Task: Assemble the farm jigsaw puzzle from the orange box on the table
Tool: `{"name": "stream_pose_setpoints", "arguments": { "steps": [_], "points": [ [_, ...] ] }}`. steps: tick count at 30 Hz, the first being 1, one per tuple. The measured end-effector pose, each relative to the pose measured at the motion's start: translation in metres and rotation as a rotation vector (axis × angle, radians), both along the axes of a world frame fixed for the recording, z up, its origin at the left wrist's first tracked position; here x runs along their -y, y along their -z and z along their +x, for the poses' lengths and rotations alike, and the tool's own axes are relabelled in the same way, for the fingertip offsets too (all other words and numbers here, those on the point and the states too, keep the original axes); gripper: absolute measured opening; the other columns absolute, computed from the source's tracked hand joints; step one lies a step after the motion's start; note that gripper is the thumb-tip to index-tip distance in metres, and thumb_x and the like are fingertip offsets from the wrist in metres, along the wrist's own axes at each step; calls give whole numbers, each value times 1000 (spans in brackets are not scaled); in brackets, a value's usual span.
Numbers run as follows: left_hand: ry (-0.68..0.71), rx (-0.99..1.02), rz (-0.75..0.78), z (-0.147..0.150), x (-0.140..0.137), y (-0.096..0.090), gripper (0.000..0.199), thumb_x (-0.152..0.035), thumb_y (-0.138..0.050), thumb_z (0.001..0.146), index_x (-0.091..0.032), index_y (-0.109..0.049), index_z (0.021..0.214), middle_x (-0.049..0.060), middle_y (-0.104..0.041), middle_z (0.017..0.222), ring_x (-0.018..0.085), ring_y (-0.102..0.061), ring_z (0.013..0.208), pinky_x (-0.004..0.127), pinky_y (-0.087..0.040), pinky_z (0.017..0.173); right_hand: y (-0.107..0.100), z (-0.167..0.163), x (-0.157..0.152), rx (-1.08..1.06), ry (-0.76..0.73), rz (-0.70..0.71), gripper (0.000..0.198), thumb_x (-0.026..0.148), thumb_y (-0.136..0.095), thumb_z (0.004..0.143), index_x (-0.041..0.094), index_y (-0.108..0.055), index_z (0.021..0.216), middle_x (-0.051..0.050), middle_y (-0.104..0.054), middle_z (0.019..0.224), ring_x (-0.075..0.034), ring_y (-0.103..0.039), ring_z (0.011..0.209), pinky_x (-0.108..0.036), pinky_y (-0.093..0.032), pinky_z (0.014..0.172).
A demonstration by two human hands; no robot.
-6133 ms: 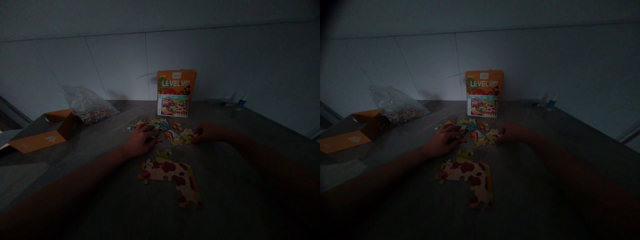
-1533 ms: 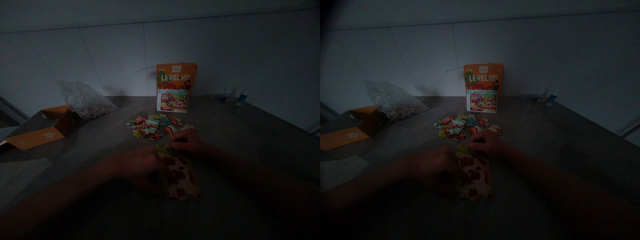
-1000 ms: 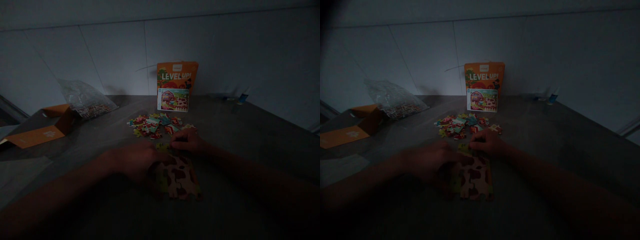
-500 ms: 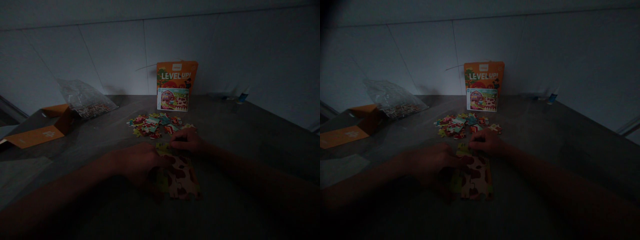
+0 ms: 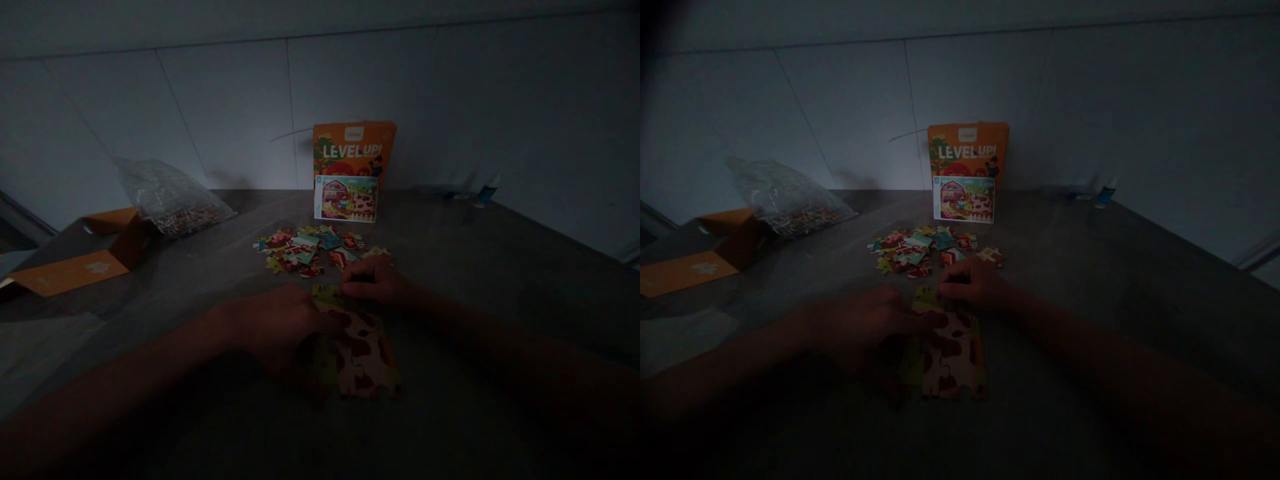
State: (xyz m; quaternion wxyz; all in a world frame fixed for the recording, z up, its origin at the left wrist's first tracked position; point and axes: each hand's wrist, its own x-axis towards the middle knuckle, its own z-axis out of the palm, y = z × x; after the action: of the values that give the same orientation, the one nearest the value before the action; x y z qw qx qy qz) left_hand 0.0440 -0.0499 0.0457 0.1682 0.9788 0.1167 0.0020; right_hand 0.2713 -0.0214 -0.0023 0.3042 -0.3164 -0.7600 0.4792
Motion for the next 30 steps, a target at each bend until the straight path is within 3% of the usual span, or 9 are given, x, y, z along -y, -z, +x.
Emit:
{"name": "stream_pose_setpoints", "arguments": {
  "steps": [5, 10, 17, 23, 30],
  "points": [
    [-59, -89, 59, 3, 3, -4, 71, -48, -76, 72, -21, -53, 132, 3, -72, 83, 18, -63, 61, 25, -38, 51, 2, 1, -1, -21, -15, -22, 27, 40, -67, 78, 14, -67, 74, 0, -63, 58, -9, -55, 50, -20, -40, 46],
    [-67, -102, 158, 1, 3, -4, 73, -52, -75, 72, -20, -53, 133, 3, -70, 76, 19, -62, 60, 26, -36, 51, 2, 1, -1, -14, -18, -40, 28, 40, -67, 79, 13, -67, 74, 0, -62, 57, -9, -53, 49, -19, -38, 43],
    [-61, -128, 167, 4, 7, -5, 74, -53, -75, 71, -18, -51, 133, 3, -69, 73, 20, -62, 58, 27, -34, 48, 2, 0, 0, -18, -23, -9, 26, 39, -65, 80, 13, -66, 73, 0, -61, 56, -9, -52, 47, -20, -38, 45],
    [-102, -148, 98, 4, 9, -5, 70, -49, -75, 72, -18, -52, 131, 4, -70, 79, 19, -61, 58, 26, -35, 48, 2, 2, -2, 102, -14, 206, 27, 37, -61, 82, 13, -66, 70, -1, -61, 61, -10, -53, 54, -21, -38, 51],
    [-125, -189, 43, 1, 8, -15, 67, -46, -77, 65, -21, -55, 123, 3, -69, 82, 19, -62, 63, 25, -37, 50, -4, -2, 7, 228, -159, 443, 23, 32, -62, 85, 12, -72, 87, -6, -71, 77, -13, -63, 67, -23, -44, 62]
  ]
}}
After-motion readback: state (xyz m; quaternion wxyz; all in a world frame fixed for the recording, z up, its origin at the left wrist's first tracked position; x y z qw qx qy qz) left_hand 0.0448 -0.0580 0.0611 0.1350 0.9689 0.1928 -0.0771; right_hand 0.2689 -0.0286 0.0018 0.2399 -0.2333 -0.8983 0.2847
